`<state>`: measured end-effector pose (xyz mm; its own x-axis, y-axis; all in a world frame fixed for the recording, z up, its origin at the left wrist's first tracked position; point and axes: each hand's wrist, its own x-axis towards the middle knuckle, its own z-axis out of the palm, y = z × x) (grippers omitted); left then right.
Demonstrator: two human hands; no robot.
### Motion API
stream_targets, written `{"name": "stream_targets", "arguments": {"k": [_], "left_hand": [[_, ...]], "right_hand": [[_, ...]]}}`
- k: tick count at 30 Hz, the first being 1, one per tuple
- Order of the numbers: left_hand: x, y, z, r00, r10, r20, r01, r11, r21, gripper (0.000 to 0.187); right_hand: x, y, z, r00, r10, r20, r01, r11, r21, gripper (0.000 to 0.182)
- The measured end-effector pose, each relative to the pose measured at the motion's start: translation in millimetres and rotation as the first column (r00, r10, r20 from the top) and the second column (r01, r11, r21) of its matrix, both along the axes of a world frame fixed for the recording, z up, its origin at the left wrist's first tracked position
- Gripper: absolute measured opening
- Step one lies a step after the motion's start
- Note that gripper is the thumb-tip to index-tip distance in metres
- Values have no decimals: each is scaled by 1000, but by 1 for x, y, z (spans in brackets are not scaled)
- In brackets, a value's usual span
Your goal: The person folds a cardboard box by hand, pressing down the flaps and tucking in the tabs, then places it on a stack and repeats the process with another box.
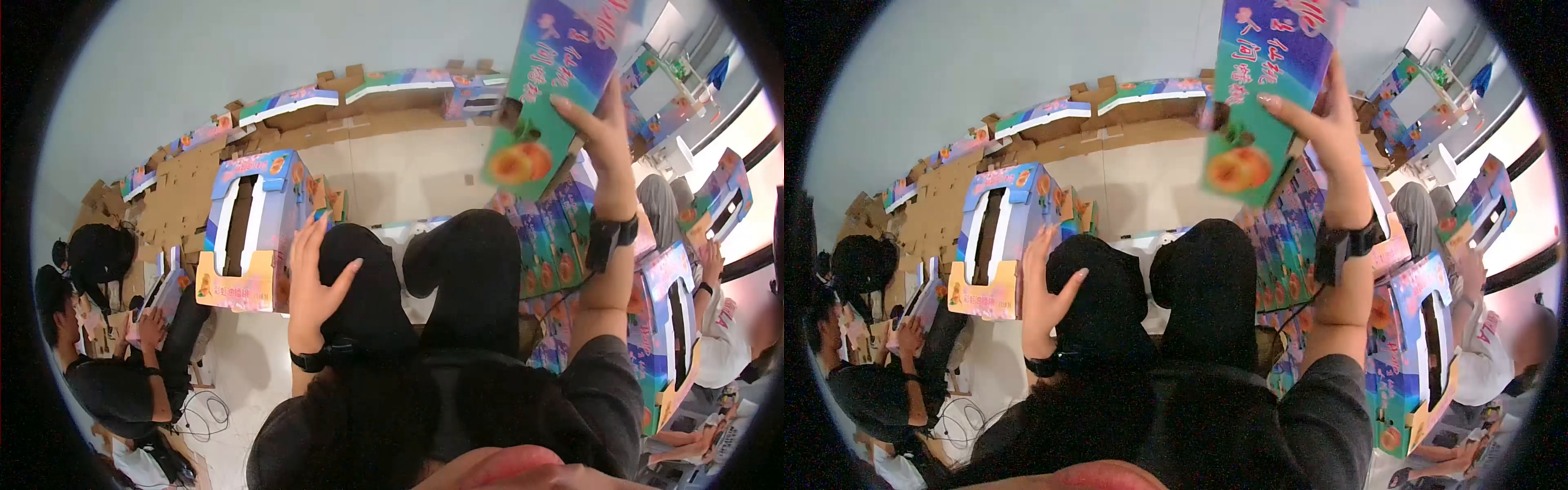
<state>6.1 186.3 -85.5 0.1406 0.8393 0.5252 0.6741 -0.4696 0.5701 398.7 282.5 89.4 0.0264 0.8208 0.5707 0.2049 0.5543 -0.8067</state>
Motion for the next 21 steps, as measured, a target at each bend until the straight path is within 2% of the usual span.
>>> {"name": "stream_targets", "arguments": {"k": [2,3,5,10,11,12,14,17,20,21], "left_hand": [[-7,-1,-4,999,36,26,-36,999,-16,72],[-8,-1,-3,997,47,64,-47,999,1,65],[-19,0,-9,997,38,67,-38,999,-2,65],[-29,-3,-17,995,56,84,-52,998,-46,54],[-30,-3,-20,995,41,93,-36,998,-48,51],[-32,-2,-23,994,26,103,-21,999,-49,49],[-32,-1,-26,994,14,112,-9,999,-47,44],[-32,-1,-23,993,11,114,-6,999,-45,37],[-34,0,-22,993,-11,121,18,998,-60,31],[-33,0,-22,992,-16,124,24,998,-65,29]], "right_hand": [[21,21,5,990,-34,134,14,989,148,107],[50,37,2,893,-278,354,173,938,299,107],[93,47,-1,656,-552,515,312,819,481,102],[173,54,-18,467,-546,696,495,813,306,92],[190,54,-25,516,-493,700,467,847,252,93],[190,46,-26,644,-368,671,399,909,116,91],[198,34,-33,799,-287,528,431,886,-171,86],[206,20,-47,835,-285,471,449,848,-282,84],[206,25,-57,753,-271,600,466,863,-196,84],[199,24,-53,690,-277,668,470,874,-123,87]]}}
